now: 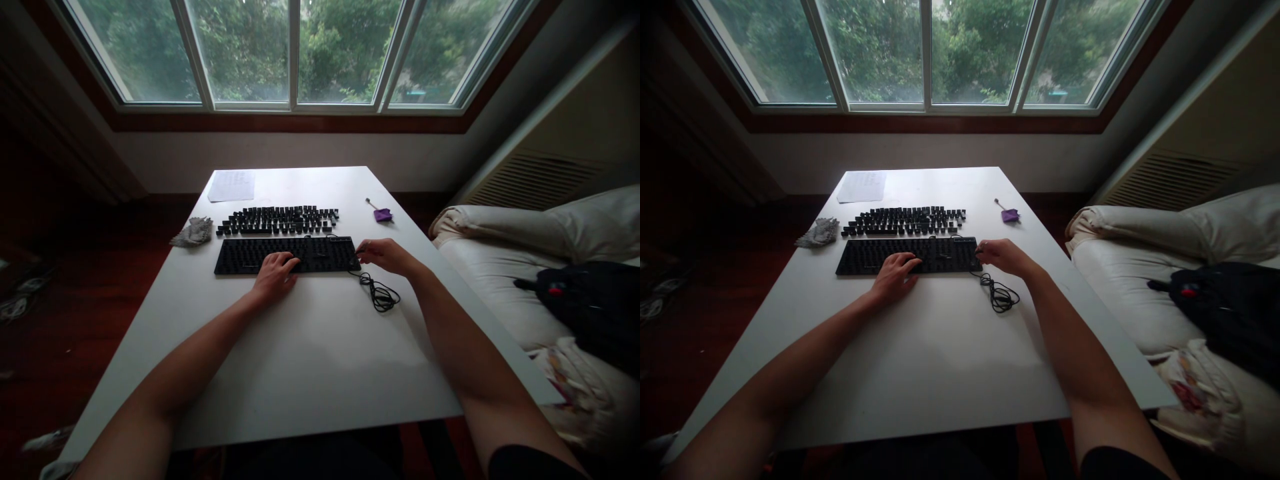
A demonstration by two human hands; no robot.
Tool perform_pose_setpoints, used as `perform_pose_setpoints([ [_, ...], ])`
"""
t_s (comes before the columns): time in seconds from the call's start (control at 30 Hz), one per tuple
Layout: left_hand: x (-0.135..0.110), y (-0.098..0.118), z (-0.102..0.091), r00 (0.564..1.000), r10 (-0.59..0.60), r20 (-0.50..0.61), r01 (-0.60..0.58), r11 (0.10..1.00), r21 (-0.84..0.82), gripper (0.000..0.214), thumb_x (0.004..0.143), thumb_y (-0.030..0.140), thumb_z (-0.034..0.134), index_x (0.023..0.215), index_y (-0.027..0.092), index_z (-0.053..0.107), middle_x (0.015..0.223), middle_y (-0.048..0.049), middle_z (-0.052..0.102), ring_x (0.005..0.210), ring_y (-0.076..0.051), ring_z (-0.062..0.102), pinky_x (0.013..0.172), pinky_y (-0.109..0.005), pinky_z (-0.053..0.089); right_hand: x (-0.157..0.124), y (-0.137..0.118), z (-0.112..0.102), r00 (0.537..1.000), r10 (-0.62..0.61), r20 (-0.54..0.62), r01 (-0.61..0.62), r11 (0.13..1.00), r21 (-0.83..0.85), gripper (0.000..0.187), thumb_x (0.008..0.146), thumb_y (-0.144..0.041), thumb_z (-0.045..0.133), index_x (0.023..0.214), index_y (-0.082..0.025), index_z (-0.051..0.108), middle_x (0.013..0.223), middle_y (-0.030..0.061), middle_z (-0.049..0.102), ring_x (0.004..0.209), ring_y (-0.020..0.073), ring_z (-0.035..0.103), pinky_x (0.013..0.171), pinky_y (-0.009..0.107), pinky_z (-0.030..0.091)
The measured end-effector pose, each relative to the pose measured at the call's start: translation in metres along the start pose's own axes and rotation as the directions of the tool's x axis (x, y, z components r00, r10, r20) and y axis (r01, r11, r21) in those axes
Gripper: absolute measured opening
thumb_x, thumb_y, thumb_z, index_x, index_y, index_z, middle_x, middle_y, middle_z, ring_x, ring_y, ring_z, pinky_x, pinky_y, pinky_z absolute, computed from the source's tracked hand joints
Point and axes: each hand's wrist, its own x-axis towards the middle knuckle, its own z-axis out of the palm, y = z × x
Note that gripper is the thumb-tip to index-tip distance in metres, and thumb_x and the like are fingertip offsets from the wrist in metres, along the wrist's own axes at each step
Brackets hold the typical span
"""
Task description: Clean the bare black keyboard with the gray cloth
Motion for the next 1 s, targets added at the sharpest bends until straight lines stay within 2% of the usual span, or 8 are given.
perform_pose_setpoints([
  [0.13, 0.000, -0.001, 0.000, 1.000, 0.007, -0.001, -0.007, 1.000, 0.004, 0.045, 0.089, 0.028, 0.063, 0.135, 0.026, 0.062, 0.137, -0.0102, 0.057, 0.129, -0.031, 0.050, 0.114, -0.051, 0.037, 0.000, 0.017, -0.009, 0.997, 0.068, 0.031, -0.072, 0.978, 0.198, 0.041, 0.078, -0.055, 0.078, 0.095, -0.017, 0.074, 0.080, 0.0058, 0.075, 0.076, 0.0202, 0.072, 0.076, 0.037, 0.059],
  [0.27, 0.000, -0.001, 0.000, 1.000, -0.002, 0.002, 0.002, 1.000, -0.002, 0.046, 0.088, 0.028, 0.064, 0.134, 0.027, 0.063, 0.138, -0.0097, 0.058, 0.129, -0.031, 0.050, 0.114, -0.052, 0.037, -0.003, 0.027, -0.012, 0.989, 0.147, 0.025, -0.147, 0.944, 0.295, 0.049, 0.071, -0.057, 0.083, 0.094, -0.015, 0.076, 0.085, 0.0097, 0.076, 0.079, 0.0225, 0.073, 0.079, 0.040, 0.061],
  [0.4, 0.000, 0.000, 0.001, 1.000, -0.006, 0.001, 0.006, 1.000, -0.001, 0.045, 0.088, 0.028, 0.064, 0.133, 0.027, 0.063, 0.137, -0.0097, 0.058, 0.129, -0.031, 0.050, 0.114, -0.053, 0.037, -0.009, 0.029, -0.012, 0.983, 0.173, -0.059, -0.137, 0.909, 0.394, 0.049, 0.070, -0.057, 0.085, 0.091, -0.014, 0.078, 0.095, 0.0132, 0.077, 0.082, 0.0248, 0.074, 0.080, 0.042, 0.062],
  [0.5, 0.000, 0.000, 0.000, 1.000, -0.010, -0.005, 0.010, 1.000, -0.012, 0.045, 0.088, 0.027, 0.065, 0.133, 0.027, 0.064, 0.137, -0.0098, 0.058, 0.128, -0.031, 0.050, 0.114, -0.052, 0.037, -0.008, 0.022, -0.006, 0.984, 0.152, -0.088, -0.100, 0.898, 0.428, 0.047, 0.070, -0.056, 0.086, 0.091, -0.015, 0.077, 0.097, 0.0127, 0.077, 0.082, 0.0250, 0.075, 0.080, 0.043, 0.063],
  [0.6, 0.001, 0.003, -0.003, 1.000, -0.019, -0.021, 0.018, 0.999, -0.043, 0.041, 0.088, 0.027, 0.064, 0.129, 0.027, 0.065, 0.135, -0.0090, 0.060, 0.126, -0.030, 0.052, 0.113, -0.051, 0.038, -0.002, 0.008, 0.011, 0.989, 0.118, -0.091, -0.066, 0.896, 0.440, 0.046, 0.071, -0.053, 0.086, 0.095, -0.015, 0.078, 0.094, 0.0110, 0.078, 0.080, 0.0229, 0.075, 0.078, 0.041, 0.062],
  [0.8, 0.001, 0.017, -0.010, 0.995, 0.006, -0.095, -0.019, 0.990, -0.138, 0.032, 0.094, 0.030, 0.060, 0.125, 0.025, 0.066, 0.124, -0.0072, 0.068, 0.119, -0.026, 0.059, 0.109, -0.045, 0.042, 0.009, -0.026, 0.066, 0.996, 0.075, -0.052, -0.043, 0.888, 0.458, 0.045, 0.073, -0.052, 0.084, 0.100, -0.017, 0.078, 0.084, 0.0075, 0.078, 0.073, 0.0191, 0.073, 0.073, 0.037, 0.061],
  [0.9, 0.000, 0.022, -0.009, 0.995, 0.026, -0.100, -0.045, 0.981, -0.188, 0.031, 0.094, 0.032, 0.061, 0.124, 0.025, 0.066, 0.120, -0.0065, 0.071, 0.113, -0.025, 0.062, 0.105, -0.043, 0.044, 0.009, -0.036, 0.089, 0.998, 0.028, -0.049, -0.002, 0.887, 0.462, 0.041, 0.077, -0.051, 0.082, 0.102, -0.019, 0.078, 0.081, 0.0060, 0.078, 0.072, 0.0190, 0.072, 0.073, 0.037, 0.060],
  [1.0, 0.000, 0.024, -0.006, 0.994, 0.029, -0.104, -0.052, 0.973, -0.225, 0.027, 0.094, 0.031, 0.061, 0.120, 0.025, 0.067, 0.114, -0.0059, 0.073, 0.108, -0.023, 0.065, 0.101, -0.041, 0.046, 0.009, -0.042, 0.104, 0.998, 0.002, -0.060, 0.025, 0.893, 0.450, 0.039, 0.079, -0.052, 0.080, 0.102, -0.020, 0.078, 0.082, 0.0056, 0.078, 0.074, 0.0200, 0.072, 0.074, 0.039, 0.061],
])
